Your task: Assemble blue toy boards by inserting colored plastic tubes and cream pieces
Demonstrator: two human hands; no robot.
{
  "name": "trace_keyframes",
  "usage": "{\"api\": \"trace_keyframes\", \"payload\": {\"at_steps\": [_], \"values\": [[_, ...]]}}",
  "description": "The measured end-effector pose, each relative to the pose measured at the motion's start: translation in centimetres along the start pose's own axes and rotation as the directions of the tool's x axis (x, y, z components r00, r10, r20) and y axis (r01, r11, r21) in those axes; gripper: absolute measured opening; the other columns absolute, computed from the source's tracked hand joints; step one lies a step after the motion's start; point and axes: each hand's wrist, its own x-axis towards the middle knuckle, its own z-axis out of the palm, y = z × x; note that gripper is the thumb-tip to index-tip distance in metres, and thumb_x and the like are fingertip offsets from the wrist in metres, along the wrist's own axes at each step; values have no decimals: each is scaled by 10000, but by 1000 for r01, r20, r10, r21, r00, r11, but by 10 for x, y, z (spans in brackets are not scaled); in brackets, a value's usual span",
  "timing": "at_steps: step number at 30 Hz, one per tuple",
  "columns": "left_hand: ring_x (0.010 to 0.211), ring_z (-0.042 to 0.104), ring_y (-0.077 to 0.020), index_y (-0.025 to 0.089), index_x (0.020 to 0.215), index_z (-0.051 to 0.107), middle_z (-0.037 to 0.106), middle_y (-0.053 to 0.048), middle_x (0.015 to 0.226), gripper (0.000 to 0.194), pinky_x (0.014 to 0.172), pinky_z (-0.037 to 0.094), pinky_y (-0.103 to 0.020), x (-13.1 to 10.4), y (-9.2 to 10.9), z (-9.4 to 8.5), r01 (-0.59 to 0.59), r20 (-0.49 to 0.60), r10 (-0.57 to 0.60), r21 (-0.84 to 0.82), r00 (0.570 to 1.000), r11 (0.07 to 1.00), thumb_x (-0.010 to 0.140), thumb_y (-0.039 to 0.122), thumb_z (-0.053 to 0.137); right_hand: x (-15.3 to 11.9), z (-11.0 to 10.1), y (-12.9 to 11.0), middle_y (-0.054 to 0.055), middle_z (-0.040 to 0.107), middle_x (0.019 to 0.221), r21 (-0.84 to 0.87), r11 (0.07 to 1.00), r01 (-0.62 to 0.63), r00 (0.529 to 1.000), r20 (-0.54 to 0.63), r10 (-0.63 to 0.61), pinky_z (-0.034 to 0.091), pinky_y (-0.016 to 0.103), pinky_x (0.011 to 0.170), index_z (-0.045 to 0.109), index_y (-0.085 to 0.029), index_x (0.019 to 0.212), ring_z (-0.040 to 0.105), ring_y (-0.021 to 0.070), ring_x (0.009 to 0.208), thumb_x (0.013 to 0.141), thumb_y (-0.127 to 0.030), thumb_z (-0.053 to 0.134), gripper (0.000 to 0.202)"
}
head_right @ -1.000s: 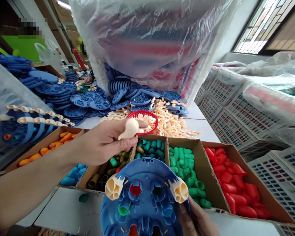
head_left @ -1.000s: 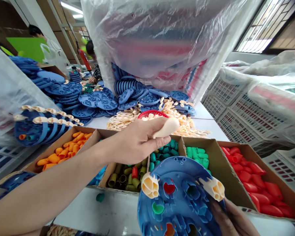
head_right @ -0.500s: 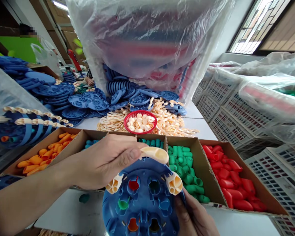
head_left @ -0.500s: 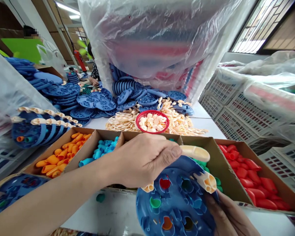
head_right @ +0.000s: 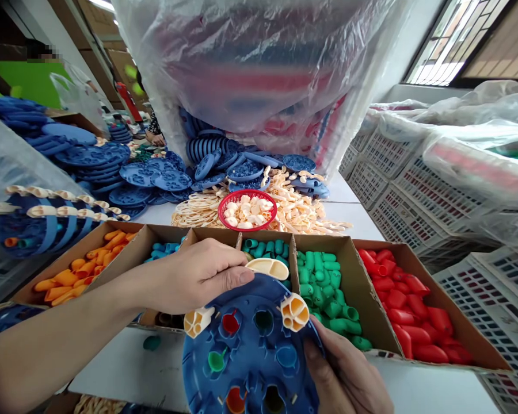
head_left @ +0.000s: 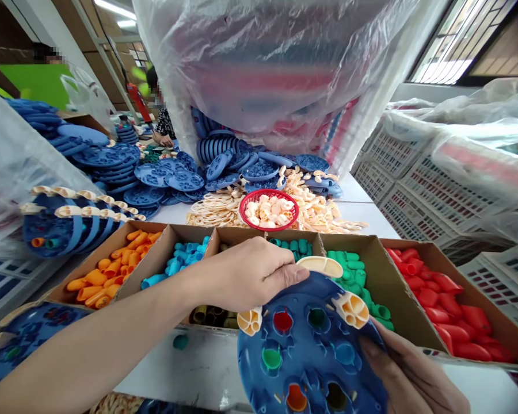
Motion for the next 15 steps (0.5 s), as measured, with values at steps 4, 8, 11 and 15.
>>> {"api": "trace_keyframes", "payload": {"at_steps": [4, 8, 11, 15], "values": [[550, 411, -107, 184, 670, 454, 468, 22, 603, 479, 524, 263, -280, 1, -2, 7, 20, -76, -24, -42, 997, 999, 1061, 462, 448, -2, 7, -4, 55, 814, 920, 179, 963, -204, 973, -70, 219, 639, 232, 571, 808, -216, 1141, 782, 219, 663, 924, -215, 760, 222], [547, 474, -101, 178, 986, 645, 561, 32, 661, 450, 480, 335, -208, -10, -10, 10, 92, -76, -153, -518, 985, 851, 920, 622, 670, -7, 19, -1, 76, 811, 999, 359, 897, -257, 934, -145, 326, 683, 303, 653, 804, -245, 1154, 801, 267, 757, 860, -111, 762, 326], [833, 690, -206, 199, 1209, 658, 710, -48, 939, 581, 720, 586, -293, -27, -15, 13, 48, 13, -60, -773, 998, 633, 816, 598, 817, -3, 24, 1, 74, 809, 1018, 434, 856, -282, 898, -195, 395, 682, 292, 657, 804, -272, 1152, 804, 270, 787, 839, -112, 786, 352], [1071, 733, -284, 306, 1416, 619, 750, -77, 1179, 530, 922, 631, -404, -43, -23, 29, 51, 11, -79, -849, 997, 525, 925, 446, 760, 11, 30, -7, 53, 814, 917, 513, 799, -314, 849, -226, 478, 660, 236, 631, 826, -278, 1065, 799, 235, 736, 853, -250, 837, 214]]}}
